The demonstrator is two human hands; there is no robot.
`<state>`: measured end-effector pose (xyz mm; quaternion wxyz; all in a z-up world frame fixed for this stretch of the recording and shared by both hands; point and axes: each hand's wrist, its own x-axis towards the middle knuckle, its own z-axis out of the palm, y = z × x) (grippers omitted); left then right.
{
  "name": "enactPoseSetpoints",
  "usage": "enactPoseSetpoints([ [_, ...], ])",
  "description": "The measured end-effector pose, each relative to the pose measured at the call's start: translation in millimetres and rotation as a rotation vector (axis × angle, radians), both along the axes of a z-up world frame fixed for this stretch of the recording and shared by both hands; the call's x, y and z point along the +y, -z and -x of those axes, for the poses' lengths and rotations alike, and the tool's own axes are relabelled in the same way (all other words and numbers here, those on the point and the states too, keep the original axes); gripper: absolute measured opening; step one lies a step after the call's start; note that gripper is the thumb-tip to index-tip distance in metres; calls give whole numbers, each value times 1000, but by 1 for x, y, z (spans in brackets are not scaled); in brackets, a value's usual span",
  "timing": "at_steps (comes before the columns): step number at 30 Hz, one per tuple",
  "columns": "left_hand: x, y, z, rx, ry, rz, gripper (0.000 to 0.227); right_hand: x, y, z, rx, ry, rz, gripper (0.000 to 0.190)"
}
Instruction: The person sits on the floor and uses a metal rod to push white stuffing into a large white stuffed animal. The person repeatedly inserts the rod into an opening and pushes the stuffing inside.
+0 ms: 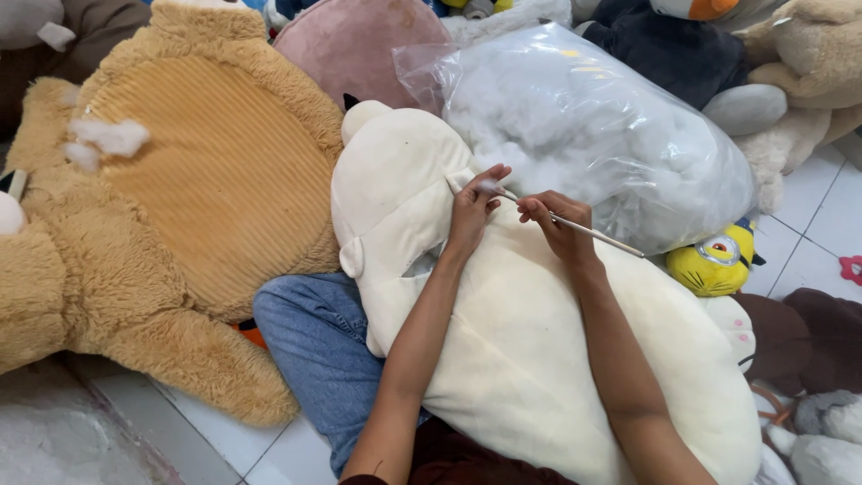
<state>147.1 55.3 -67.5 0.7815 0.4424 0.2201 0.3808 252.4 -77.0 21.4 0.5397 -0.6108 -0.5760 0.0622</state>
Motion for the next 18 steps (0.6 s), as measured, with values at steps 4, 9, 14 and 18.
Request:
enactPoseSetpoints([
  [4, -4, -13, 9, -44, 37, 11, 43, 1, 5, -5, -12, 15, 21, 24],
  [9, -1, -8, 7, -142, 105, 71, 37, 2, -1, -1, -75, 31, -11, 13],
  [14, 2, -5, 14, -270, 188, 158, 48, 0, -3, 1, -38, 8, 7, 22],
  [18, 1, -13, 18, -330, 228, 204, 60, 1, 1, 0, -71, 2, 31, 32],
])
